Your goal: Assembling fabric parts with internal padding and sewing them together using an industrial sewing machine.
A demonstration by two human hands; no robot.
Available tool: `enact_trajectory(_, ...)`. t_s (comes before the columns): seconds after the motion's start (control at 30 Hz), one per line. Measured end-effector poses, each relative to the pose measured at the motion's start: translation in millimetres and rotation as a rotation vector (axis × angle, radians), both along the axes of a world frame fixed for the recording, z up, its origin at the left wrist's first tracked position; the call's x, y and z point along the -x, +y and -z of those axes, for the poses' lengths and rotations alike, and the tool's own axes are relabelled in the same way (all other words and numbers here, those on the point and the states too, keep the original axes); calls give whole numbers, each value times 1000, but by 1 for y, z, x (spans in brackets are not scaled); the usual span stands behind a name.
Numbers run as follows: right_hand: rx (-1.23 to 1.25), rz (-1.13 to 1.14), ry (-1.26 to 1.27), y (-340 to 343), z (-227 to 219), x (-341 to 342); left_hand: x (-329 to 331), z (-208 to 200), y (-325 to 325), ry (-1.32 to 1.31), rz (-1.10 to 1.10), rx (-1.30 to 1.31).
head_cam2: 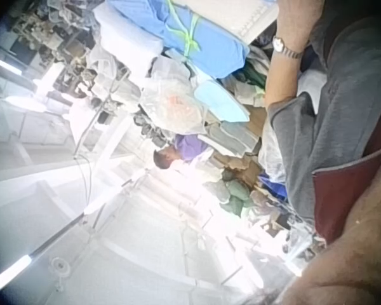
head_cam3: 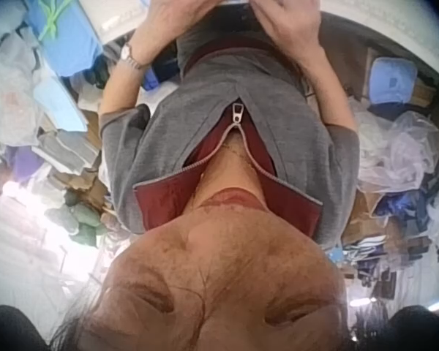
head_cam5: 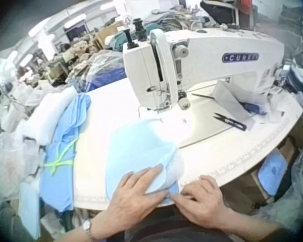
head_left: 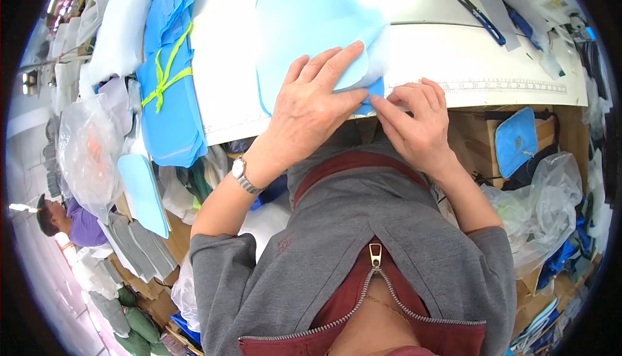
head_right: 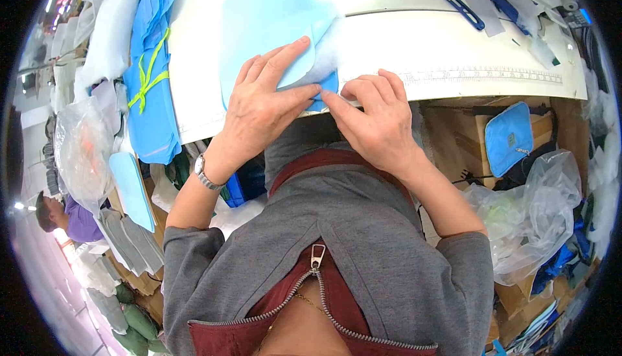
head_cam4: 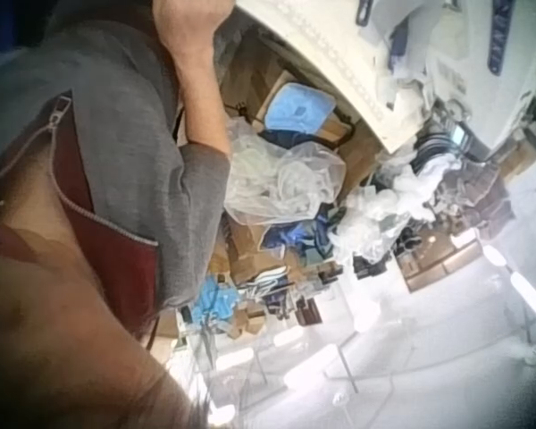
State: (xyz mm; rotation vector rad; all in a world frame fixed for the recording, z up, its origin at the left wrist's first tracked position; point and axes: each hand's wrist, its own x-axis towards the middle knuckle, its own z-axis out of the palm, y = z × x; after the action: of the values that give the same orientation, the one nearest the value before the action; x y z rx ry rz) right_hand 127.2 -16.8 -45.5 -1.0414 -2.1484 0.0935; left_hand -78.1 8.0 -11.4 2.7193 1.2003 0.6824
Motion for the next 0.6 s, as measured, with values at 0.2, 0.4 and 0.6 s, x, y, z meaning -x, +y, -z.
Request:
enact_trajectory(0.2, -8, 13, -68, 1, -7, -2, 5, -8, 0, -170, 19, 131)
enact_trajectory(0.4, -8, 6, -77, 1, -7, -3, 12, -19, 3, -78, 41, 247)
enact_trajectory(0.6, -11, 12, -71, 2, -8, -3, 12, -29, 1, -163, 64, 377)
